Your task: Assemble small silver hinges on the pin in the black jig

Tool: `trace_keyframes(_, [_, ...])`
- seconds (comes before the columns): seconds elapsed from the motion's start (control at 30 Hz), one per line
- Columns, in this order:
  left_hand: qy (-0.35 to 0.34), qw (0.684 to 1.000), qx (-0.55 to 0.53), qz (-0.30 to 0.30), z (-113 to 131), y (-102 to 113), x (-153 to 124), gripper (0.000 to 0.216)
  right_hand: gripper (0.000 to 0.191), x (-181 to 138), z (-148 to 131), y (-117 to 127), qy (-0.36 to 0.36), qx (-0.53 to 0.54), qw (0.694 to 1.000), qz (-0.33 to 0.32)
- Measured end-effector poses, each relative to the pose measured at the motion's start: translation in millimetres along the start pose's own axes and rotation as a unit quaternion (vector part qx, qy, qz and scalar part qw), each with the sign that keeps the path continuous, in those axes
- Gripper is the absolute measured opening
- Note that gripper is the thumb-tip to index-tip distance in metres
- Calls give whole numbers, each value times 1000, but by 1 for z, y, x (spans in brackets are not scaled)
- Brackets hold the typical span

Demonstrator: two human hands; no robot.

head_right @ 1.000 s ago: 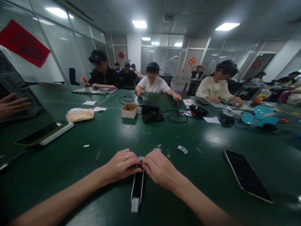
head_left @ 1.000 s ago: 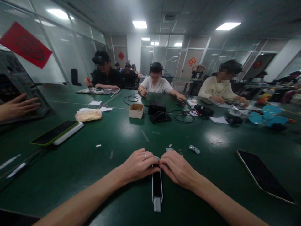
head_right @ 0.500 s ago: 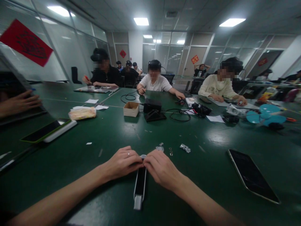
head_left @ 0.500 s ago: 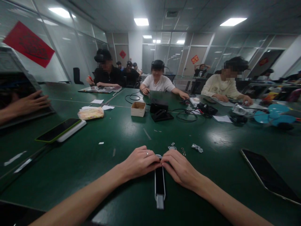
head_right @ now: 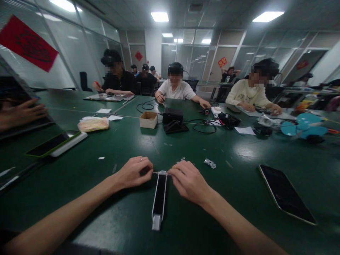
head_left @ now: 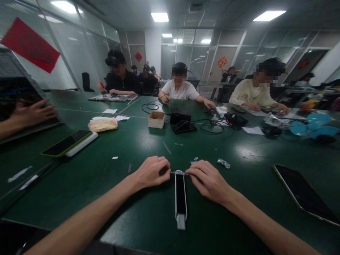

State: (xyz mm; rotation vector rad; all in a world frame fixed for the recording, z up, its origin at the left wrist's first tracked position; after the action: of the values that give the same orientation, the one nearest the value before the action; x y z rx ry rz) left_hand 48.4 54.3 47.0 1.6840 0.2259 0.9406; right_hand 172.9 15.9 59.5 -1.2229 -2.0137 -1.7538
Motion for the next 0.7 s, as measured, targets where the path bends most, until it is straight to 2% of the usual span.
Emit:
trace_keyframes(0.23, [36,995,-15,-92,-9,-19,0,7,16,-5,26,-11,-111,-39,990,-73])
trace_keyframes(0.33, [45,992,-13,-117,-10,-23,-1,7,16,-7,28,-16,-129,-39,986,-94])
trace_keyframes(0.7, [46,990,-55,-120,-8,-25,-2,10,10,-9,34,-19,-186,-14,975,-117])
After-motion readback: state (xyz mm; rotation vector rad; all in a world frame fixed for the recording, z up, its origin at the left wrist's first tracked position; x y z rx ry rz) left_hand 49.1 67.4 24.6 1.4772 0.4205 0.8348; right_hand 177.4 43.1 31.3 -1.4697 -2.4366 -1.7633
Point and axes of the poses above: each hand's wrist, its own x-axis towards the middle knuckle, its own y-axis out of the back of the hand, z = x × y, the point moved 9 cm from there along x, towards the middle knuckle, and after that the axes turned 15 degrees about x, right-handed, at the moved point
